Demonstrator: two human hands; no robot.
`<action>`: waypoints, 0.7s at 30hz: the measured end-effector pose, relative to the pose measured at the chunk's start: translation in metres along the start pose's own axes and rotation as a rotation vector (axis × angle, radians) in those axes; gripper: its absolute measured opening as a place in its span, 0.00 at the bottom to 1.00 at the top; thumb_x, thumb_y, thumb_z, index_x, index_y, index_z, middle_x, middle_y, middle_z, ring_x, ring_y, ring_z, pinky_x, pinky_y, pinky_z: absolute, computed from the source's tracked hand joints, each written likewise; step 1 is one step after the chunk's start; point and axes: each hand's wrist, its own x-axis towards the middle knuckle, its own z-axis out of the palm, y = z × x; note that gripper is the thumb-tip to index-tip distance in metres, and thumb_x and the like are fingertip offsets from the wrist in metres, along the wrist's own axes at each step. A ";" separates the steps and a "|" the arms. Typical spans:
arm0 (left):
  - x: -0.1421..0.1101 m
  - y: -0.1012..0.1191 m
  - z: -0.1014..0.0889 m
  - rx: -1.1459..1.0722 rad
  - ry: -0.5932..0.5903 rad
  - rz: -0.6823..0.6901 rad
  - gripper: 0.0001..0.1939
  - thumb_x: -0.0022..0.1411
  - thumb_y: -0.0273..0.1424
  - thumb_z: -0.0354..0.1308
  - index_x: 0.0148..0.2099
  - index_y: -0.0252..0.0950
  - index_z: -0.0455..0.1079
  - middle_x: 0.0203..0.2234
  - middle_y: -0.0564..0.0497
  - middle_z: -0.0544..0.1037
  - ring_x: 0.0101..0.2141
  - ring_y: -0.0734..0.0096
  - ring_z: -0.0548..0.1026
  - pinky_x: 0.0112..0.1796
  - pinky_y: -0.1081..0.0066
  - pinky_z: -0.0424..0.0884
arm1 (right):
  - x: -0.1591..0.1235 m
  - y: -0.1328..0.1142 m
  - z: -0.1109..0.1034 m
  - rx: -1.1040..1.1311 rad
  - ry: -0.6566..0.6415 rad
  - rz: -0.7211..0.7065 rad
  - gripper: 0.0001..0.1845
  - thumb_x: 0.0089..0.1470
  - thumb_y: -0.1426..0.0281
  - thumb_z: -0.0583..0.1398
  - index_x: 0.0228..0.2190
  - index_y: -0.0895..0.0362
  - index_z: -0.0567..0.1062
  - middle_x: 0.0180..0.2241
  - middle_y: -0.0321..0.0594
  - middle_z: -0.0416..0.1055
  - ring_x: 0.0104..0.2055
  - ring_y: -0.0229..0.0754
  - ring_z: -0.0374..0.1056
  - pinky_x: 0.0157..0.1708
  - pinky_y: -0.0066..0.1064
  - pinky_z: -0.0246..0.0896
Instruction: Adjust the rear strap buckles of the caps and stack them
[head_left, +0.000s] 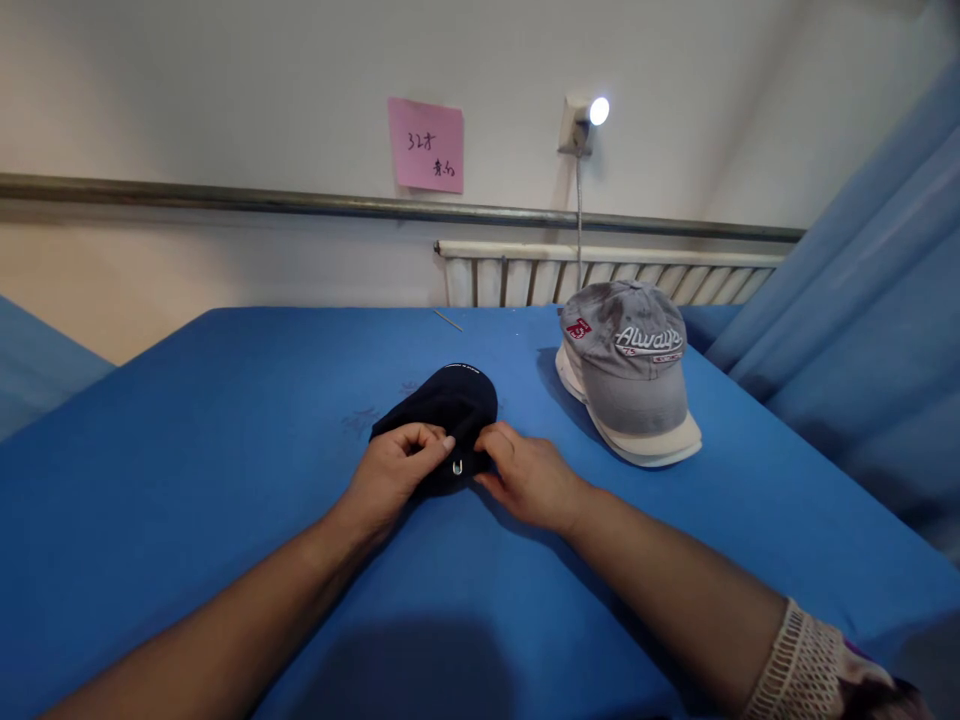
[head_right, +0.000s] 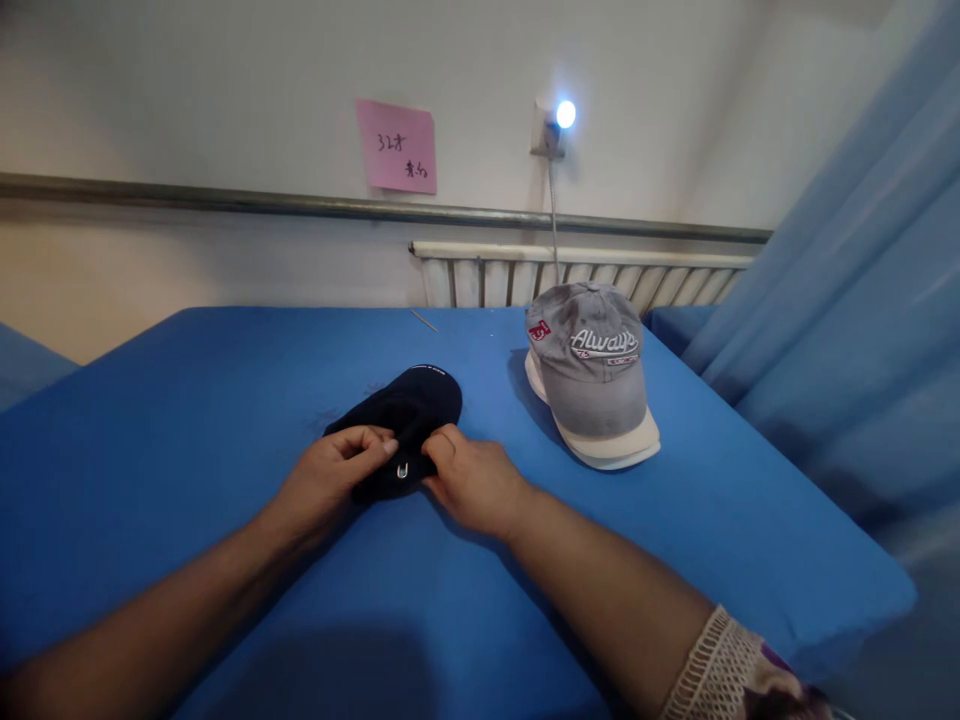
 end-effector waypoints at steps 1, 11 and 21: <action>0.000 0.000 0.000 -0.005 -0.006 -0.004 0.19 0.50 0.37 0.65 0.19 0.35 0.61 0.23 0.55 0.67 0.25 0.75 0.62 0.28 0.72 0.57 | 0.000 0.000 0.001 -0.004 -0.009 0.009 0.13 0.60 0.71 0.59 0.46 0.59 0.67 0.46 0.47 0.71 0.39 0.45 0.72 0.36 0.37 0.68; -0.001 -0.002 -0.004 -0.008 -0.006 -0.043 0.14 0.47 0.32 0.61 0.18 0.36 0.59 0.36 0.46 0.75 0.36 0.65 0.70 0.34 0.67 0.63 | -0.002 0.000 0.000 -0.026 0.146 -0.123 0.11 0.63 0.74 0.53 0.46 0.58 0.71 0.48 0.47 0.72 0.42 0.44 0.72 0.39 0.34 0.69; -0.003 0.001 -0.001 0.033 0.010 -0.019 0.15 0.47 0.33 0.61 0.17 0.37 0.58 0.39 0.44 0.76 0.41 0.57 0.72 0.36 0.64 0.66 | -0.002 -0.003 0.004 -0.128 0.212 -0.183 0.10 0.62 0.75 0.53 0.42 0.58 0.73 0.44 0.47 0.75 0.40 0.44 0.72 0.38 0.34 0.68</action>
